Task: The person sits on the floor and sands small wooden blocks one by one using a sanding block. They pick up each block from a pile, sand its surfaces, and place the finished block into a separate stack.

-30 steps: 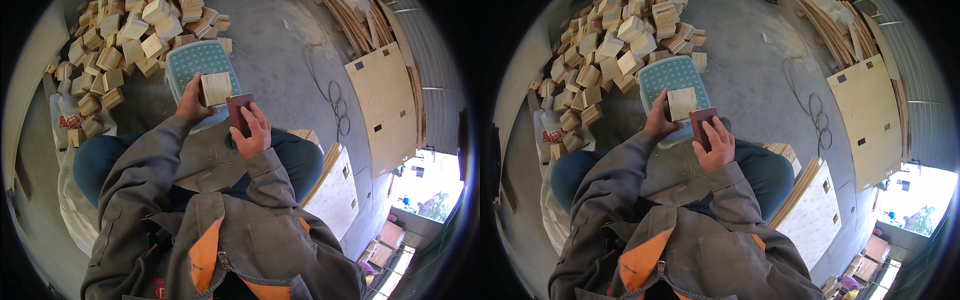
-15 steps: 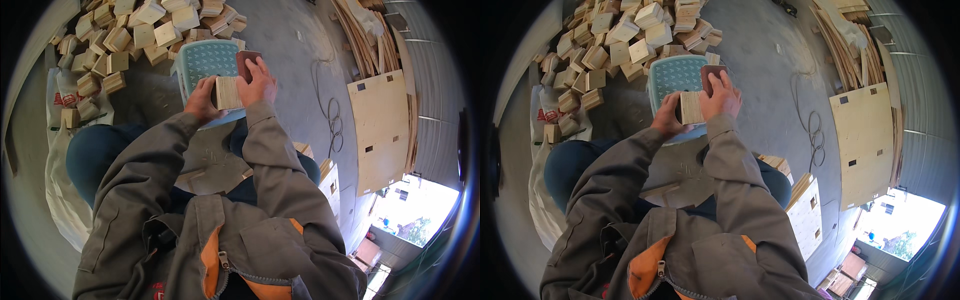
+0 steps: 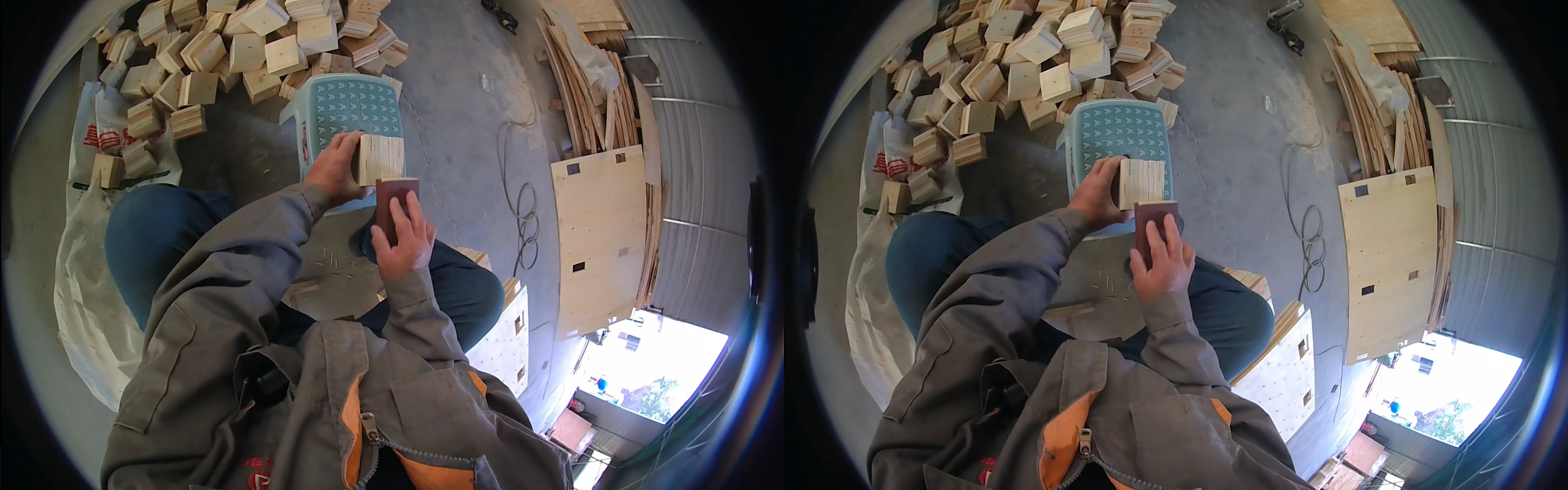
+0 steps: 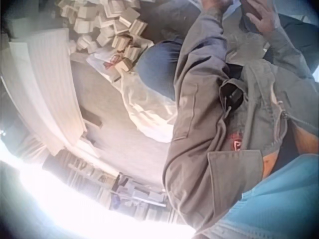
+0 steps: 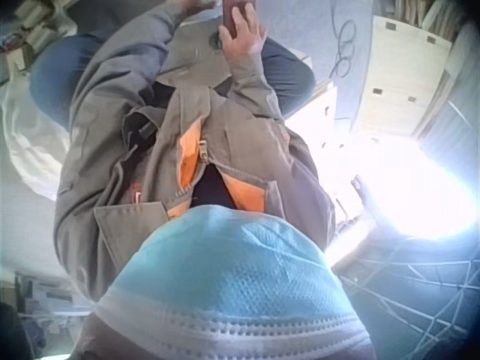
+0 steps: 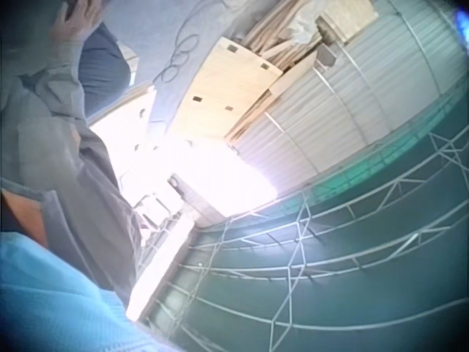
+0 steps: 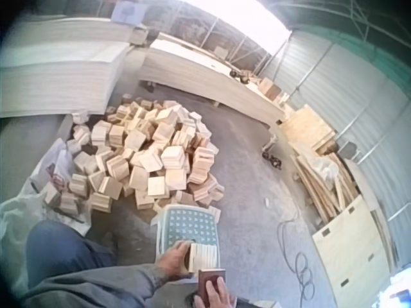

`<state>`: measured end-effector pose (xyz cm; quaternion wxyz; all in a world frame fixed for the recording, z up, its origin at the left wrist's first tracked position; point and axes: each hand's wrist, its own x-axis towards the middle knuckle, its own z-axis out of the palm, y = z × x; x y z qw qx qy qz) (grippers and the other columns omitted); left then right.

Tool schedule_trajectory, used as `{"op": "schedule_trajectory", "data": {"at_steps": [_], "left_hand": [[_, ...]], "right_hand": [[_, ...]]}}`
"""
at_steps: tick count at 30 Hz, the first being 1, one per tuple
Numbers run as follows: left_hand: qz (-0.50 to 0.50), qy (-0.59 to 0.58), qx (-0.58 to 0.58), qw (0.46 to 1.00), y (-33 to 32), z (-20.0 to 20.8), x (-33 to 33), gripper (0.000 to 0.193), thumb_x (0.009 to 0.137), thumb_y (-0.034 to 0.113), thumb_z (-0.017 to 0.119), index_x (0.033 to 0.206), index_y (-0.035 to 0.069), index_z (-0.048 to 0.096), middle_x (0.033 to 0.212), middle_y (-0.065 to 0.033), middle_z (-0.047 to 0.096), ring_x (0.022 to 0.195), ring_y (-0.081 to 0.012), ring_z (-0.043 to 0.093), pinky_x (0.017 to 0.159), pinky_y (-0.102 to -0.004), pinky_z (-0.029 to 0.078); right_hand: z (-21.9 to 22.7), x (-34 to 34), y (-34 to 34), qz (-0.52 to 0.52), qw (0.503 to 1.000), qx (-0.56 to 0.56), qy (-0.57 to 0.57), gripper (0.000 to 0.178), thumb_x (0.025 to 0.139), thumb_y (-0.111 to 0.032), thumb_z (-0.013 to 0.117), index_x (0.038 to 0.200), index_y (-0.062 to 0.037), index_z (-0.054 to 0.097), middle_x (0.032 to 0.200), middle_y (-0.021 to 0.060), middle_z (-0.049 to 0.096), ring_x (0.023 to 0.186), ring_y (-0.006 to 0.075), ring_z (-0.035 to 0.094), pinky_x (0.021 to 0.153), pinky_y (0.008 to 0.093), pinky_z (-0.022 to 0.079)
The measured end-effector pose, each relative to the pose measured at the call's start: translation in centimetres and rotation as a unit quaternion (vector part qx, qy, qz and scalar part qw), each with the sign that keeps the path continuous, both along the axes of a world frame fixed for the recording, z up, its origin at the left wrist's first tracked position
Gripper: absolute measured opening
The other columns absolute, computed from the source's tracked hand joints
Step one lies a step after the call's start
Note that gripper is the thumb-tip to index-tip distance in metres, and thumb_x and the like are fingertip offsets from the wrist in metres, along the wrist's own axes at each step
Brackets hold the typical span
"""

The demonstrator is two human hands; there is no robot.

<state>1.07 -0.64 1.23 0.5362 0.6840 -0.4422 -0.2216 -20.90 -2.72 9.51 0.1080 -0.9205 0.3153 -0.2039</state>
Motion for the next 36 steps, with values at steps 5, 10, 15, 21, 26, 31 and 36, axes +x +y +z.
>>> {"op": "schedule_trajectory", "data": {"at_steps": [5,10,15,21,26,31,36], "left_hand": [[-0.013,0.007,0.005,1.000,0.1,0.1,-0.1,0.100,0.062,0.019,0.095,0.149,0.008,0.047,0.143,-0.0222,0.054,0.132,-0.0448,0.057,0.111,-0.0482,0.051],[-0.003,0.006,0.000,1.000,0.0,-0.3,-0.1,0.101,0.061,0.020,0.095,0.149,0.008,0.047,0.142,-0.0216,0.054,0.130,-0.0450,0.058,0.110,-0.0487,0.052],[-0.023,0.023,0.013,0.999,0.2,0.1,0.0,0.102,0.060,0.016,0.095,0.149,0.010,0.047,0.143,-0.0204,0.054,0.132,-0.0446,0.057,0.111,-0.0481,0.051],[-0.017,0.023,0.031,0.999,0.2,0.9,-0.2,0.102,0.060,0.014,0.096,0.149,0.011,0.047,0.144,-0.0198,0.054,0.133,-0.0445,0.057,0.111,-0.0478,0.051],[-0.008,0.003,0.000,1.000,0.0,-0.3,0.0,0.101,0.062,0.019,0.096,0.149,0.014,0.046,0.142,-0.0190,0.055,0.128,-0.0448,0.060,0.108,-0.0506,0.053],[-0.015,0.005,0.003,1.000,0.0,-0.2,0.1,0.095,0.067,0.019,0.093,0.149,0.009,0.047,0.143,-0.0222,0.054,0.131,-0.0458,0.058,0.109,-0.0482,0.052],[-0.014,0.004,-0.002,1.000,0.0,-0.5,0.0,0.094,0.068,0.022,0.094,0.149,0.008,0.049,0.143,-0.0230,0.055,0.129,-0.0468,0.059,0.109,-0.0490,0.052]], "right_hand": [[0.0,-0.1,0.0,0.010,1.000,-0.010,-0.019,0.067,0.078,-0.017,0.087,0.142,-0.0154,0.069,0.159,0.0151,0.054,0.124,0.0388,0.059,0.107,0.0505,0.047],[-0.9,4.0,-4.8,0.002,0.998,-0.047,-0.048,0.062,0.079,-0.018,0.085,0.139,-0.0172,0.070,0.156,0.0131,0.057,0.125,0.0375,0.060,0.107,0.0511,0.045],[-0.4,10.1,-11.9,-0.077,0.997,-0.015,-0.008,0.057,0.082,-0.026,0.082,0.138,-0.0193,0.072,0.156,0.0096,0.059,0.128,0.0365,0.061,0.113,0.0476,0.045],[-0.8,10.6,-13.1,-0.102,0.994,-0.007,0.023,0.060,0.083,-0.027,0.082,0.141,-0.0199,0.071,0.157,0.0079,0.058,0.131,0.0376,0.058,0.114,0.0477,0.045],[-0.8,6.8,-8.2,-0.039,0.998,-0.040,0.009,0.061,0.084,-0.026,0.082,0.143,-0.0177,0.070,0.159,0.0119,0.056,0.127,0.0384,0.058,0.113,0.0490,0.045],[0.1,2.7,-0.9,-0.015,1.000,-0.007,0.007,0.063,0.083,-0.023,0.084,0.143,-0.0163,0.069,0.160,0.0143,0.053,0.125,0.0399,0.058,0.110,0.0506,0.045],[0.1,1.7,0.5,0.015,1.000,-0.018,-0.010,0.063,0.080,-0.019,0.085,0.142,-0.0152,0.069,0.159,0.0149,0.054,0.124,0.0386,0.059,0.108,0.0503,0.046]]}}
